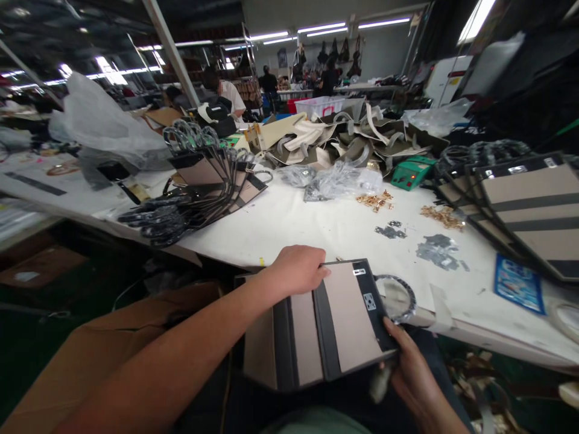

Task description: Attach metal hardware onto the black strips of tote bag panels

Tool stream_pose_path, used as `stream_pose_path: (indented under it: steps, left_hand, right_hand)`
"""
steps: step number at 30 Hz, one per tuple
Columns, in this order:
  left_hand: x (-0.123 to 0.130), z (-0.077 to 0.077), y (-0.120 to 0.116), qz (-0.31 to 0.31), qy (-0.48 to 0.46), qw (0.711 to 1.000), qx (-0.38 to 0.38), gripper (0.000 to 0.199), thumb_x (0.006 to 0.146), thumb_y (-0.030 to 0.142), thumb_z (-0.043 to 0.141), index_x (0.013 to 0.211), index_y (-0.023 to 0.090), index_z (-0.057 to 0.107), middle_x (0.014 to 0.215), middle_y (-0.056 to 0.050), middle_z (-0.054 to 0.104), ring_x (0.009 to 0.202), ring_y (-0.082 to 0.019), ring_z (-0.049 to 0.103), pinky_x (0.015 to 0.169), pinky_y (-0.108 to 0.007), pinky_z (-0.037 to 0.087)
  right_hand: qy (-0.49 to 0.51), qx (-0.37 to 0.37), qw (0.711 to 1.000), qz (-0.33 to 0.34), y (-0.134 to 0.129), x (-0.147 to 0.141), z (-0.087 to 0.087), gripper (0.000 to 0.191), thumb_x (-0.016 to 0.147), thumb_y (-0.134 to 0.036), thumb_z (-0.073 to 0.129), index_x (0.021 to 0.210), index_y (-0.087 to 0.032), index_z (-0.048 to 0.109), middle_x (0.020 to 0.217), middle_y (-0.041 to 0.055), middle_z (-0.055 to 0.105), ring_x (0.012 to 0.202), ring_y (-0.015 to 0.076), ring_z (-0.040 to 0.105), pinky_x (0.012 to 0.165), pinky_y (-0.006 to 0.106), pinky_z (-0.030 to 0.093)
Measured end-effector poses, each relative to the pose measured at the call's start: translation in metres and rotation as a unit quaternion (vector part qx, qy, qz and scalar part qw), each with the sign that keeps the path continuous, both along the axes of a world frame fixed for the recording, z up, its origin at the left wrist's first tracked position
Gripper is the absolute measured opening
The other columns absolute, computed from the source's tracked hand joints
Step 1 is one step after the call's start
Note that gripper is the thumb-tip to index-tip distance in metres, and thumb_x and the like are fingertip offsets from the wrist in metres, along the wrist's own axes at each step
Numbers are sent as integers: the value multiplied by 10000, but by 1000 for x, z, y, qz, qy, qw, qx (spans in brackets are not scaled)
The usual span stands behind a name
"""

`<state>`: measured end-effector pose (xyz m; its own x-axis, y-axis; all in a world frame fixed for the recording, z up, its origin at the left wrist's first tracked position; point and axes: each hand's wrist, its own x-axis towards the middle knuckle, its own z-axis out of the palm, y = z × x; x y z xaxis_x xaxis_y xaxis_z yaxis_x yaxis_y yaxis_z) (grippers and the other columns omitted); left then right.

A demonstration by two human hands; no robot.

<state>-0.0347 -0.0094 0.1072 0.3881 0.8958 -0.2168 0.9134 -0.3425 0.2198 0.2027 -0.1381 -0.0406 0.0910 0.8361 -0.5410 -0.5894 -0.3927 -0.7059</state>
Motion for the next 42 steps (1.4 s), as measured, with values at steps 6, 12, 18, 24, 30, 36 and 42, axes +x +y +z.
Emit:
stream_pose_path:
  steps: [6,12,18,24,30,36,42]
  left_hand:
    - [-5,-28,1,-38,41,998,34,208,918,332,655,1077,201,686,1138,-94,698,1131,-289,625,916,-398,514]
    - [19,-79,-62,-113,-119,973,165,473,931,399,656,1353,201,577,1483,-107,537,1385,-286,460,1195,-471,357]
    - [41,-114,-93,-161,-143,970,112,1019,773,804,655,1544,188,398,1684,-140,256,1561,-361,192,1284,-553,165]
    - [36,-107,-92,-172,-119,975,73,851,872,667,628,1559,227,384,1701,-111,216,1582,-324,130,1293,-521,121]
    - [42,-110,-86,-166,-109,977,82,854,887,664,601,1579,230,356,1703,-119,204,1585,-329,111,1290,-522,107]
    - [47,-105,-81,-163,-87,978,92,859,884,672,592,1586,242,346,1691,-126,241,1577,-340,139,1278,-525,130]
    - [49,-101,-82,-165,-77,979,92,836,889,671,587,1569,232,377,1681,-128,265,1570,-346,154,1275,-522,149]
  right_hand:
    - [-49,-5,998,-41,-7,-15,2,516,668,-493,907,974,-165,652,700,-17,694,484,156,641,360,208,487]
    - [-50,-14,996,-67,2,-14,5,481,672,-481,902,919,-152,652,646,-14,675,448,165,630,327,208,446]
    - [-52,-34,995,-72,18,-17,6,536,658,-466,910,1015,-142,677,747,25,738,497,189,676,356,230,510]
    - [-45,-49,995,-70,-2,-21,-3,477,696,-462,894,978,-142,680,681,16,722,455,187,660,299,211,466]
    - [-16,-45,993,-109,14,-22,1,418,694,-377,898,988,-145,712,792,31,765,537,174,687,366,213,521]
    - [0,-45,994,-98,22,-19,1,405,685,-371,902,961,-146,712,763,18,754,534,154,666,368,194,510]
    - [3,-51,995,-86,19,-18,3,433,670,-393,906,959,-138,707,712,9,727,452,139,612,308,189,450]
